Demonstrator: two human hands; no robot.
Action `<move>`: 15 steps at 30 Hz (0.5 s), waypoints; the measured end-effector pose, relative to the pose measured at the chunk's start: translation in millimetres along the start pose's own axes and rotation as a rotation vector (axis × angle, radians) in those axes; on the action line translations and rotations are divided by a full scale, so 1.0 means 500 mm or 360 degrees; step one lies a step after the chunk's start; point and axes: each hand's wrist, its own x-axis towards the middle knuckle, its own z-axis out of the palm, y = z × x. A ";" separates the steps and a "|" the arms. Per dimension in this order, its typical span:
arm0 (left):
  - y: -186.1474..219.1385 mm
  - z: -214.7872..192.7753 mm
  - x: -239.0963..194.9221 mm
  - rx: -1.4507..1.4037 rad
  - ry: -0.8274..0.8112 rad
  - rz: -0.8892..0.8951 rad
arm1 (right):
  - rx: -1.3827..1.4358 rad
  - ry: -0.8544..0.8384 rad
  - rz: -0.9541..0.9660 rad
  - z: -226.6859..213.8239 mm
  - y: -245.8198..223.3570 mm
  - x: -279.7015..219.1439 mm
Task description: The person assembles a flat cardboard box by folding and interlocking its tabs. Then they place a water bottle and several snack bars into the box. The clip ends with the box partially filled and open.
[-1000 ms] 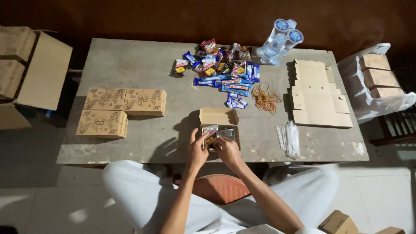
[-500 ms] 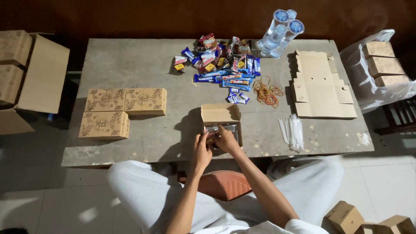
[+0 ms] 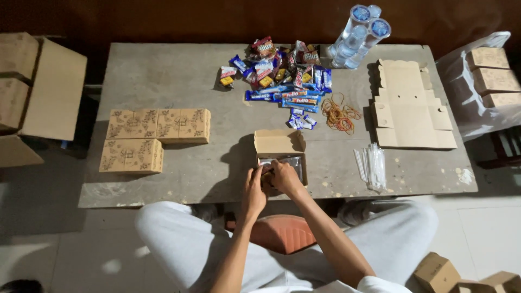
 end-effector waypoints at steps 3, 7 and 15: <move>0.025 -0.010 0.002 0.0005 0.0123 0.0071 | 0.0095 0.0202 -0.0023 -0.064 -0.025 -0.009; 0.087 -0.049 -0.001 0.0274 0.0086 -0.0190 | 0.0302 0.0696 -0.0097 -0.103 0.016 0.142; 0.043 -0.022 0.011 0.0066 0.0304 0.0116 | 0.0391 0.1186 0.0184 -0.164 0.207 0.484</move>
